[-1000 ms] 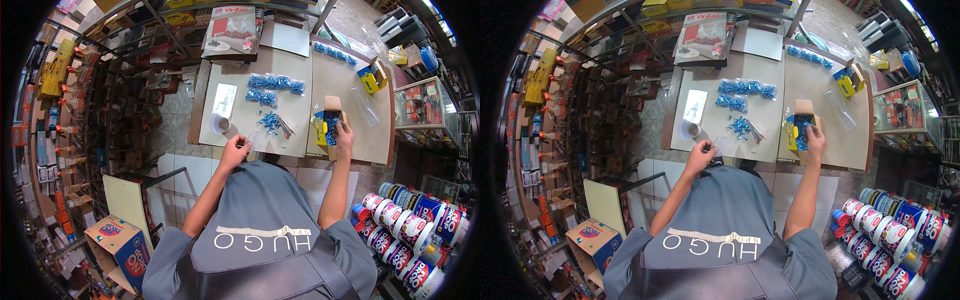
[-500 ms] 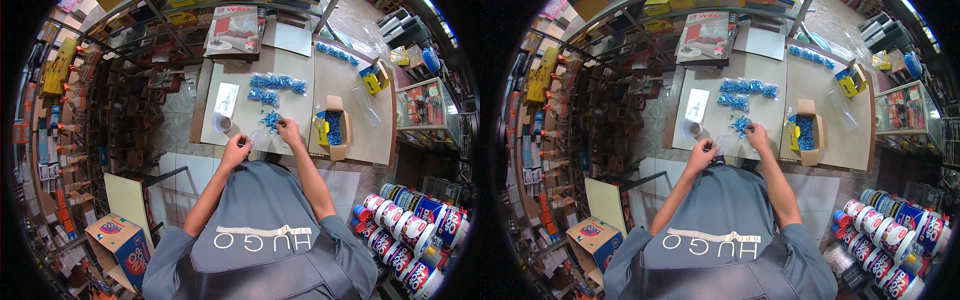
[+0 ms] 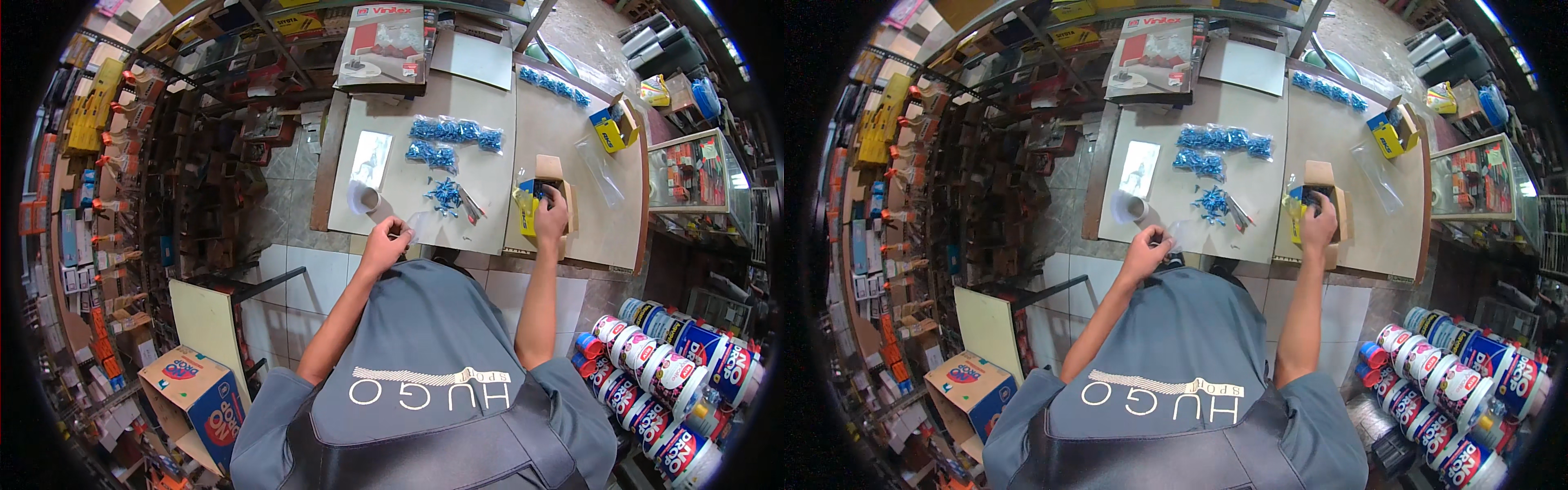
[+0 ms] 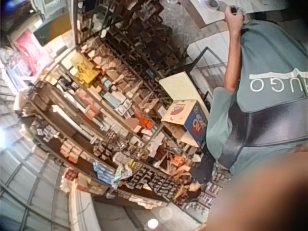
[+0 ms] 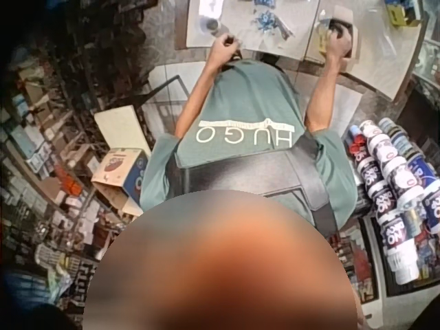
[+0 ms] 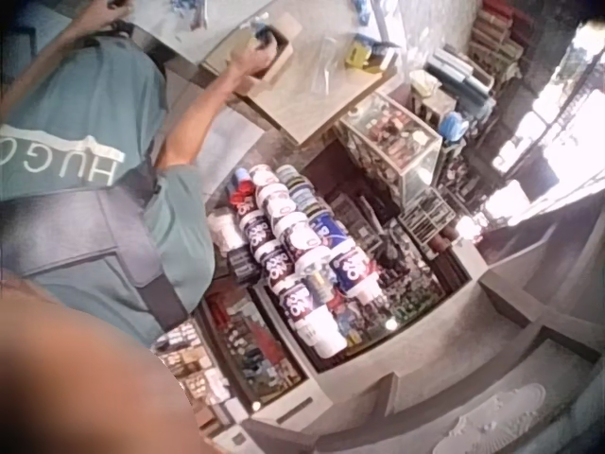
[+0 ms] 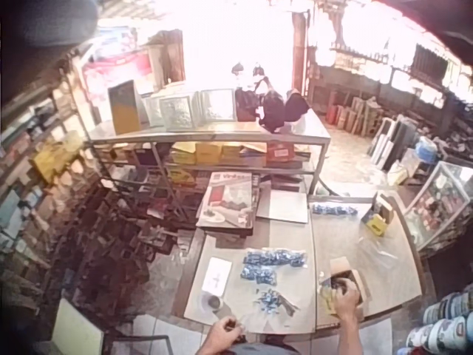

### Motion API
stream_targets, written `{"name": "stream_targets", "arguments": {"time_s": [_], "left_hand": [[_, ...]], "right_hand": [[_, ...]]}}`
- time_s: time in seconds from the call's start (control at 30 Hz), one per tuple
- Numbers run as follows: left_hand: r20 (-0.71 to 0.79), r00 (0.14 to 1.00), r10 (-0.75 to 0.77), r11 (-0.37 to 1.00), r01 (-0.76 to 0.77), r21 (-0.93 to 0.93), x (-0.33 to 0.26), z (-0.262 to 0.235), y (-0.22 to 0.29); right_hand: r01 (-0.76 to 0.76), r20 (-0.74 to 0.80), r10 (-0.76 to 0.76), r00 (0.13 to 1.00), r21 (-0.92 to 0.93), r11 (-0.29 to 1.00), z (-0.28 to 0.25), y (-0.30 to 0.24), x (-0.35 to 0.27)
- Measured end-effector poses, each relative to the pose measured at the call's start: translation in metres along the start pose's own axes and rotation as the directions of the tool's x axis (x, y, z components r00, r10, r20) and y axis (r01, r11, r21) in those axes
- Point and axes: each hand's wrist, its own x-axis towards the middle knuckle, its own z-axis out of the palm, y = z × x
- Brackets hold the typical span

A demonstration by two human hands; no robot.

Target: Sort small blue hardware components and place them into a plastic bag.

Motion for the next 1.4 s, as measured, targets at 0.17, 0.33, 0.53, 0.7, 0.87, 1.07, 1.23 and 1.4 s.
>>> {"name": "stream_targets", "arguments": {"time_s": [0.17,0.33,0.53,0.7,0.87,1.07,1.23,1.4], "left_hand": [[0.017,1.000,0.011,1.000,-0.011,0.002,0.005,0.002,0.003],[0.022,1.000,-0.008,1.000,0.007,0.023,0.009,0.005,0.007],[0.022,1.000,-0.016,1.000,0.016,0.006,0.013,0.007,0.006],[0.030,0.999,-0.014,1.000,0.013,0.019,0.014,0.006,0.004],[0.030,0.999,-0.025,1.000,0.025,0.007,0.016,0.006,0.006],[0.039,0.999,-0.030,0.999,0.030,-0.011,0.016,0.005,0.010],[0.029,0.999,-0.030,1.000,0.031,-0.007,0.014,0.004,0.008],[0.027,0.999,-0.021,1.000,0.021,-0.007,0.013,0.004,0.007]], "right_hand": [[-0.124,0.280,0.220,0.934,-0.325,0.938,-0.019,0.035,-0.007],[-0.116,0.306,0.193,0.932,-0.252,0.961,-0.032,0.031,-0.003],[-0.170,0.205,0.197,0.959,-0.143,0.975,-0.035,0.044,0.000],[-0.286,0.095,0.273,0.957,0.197,0.938,-0.040,0.066,0.005],[-0.432,0.176,0.418,0.891,0.608,0.666,-0.042,0.065,0.010],[-0.432,0.234,0.422,0.876,0.768,0.472,-0.042,0.054,0.009],[-0.451,0.341,0.363,0.867,0.847,0.282,-0.026,0.024,0.007],[-0.613,0.572,0.219,0.790,0.744,0.267,0.030,-0.014,-0.011]]}}
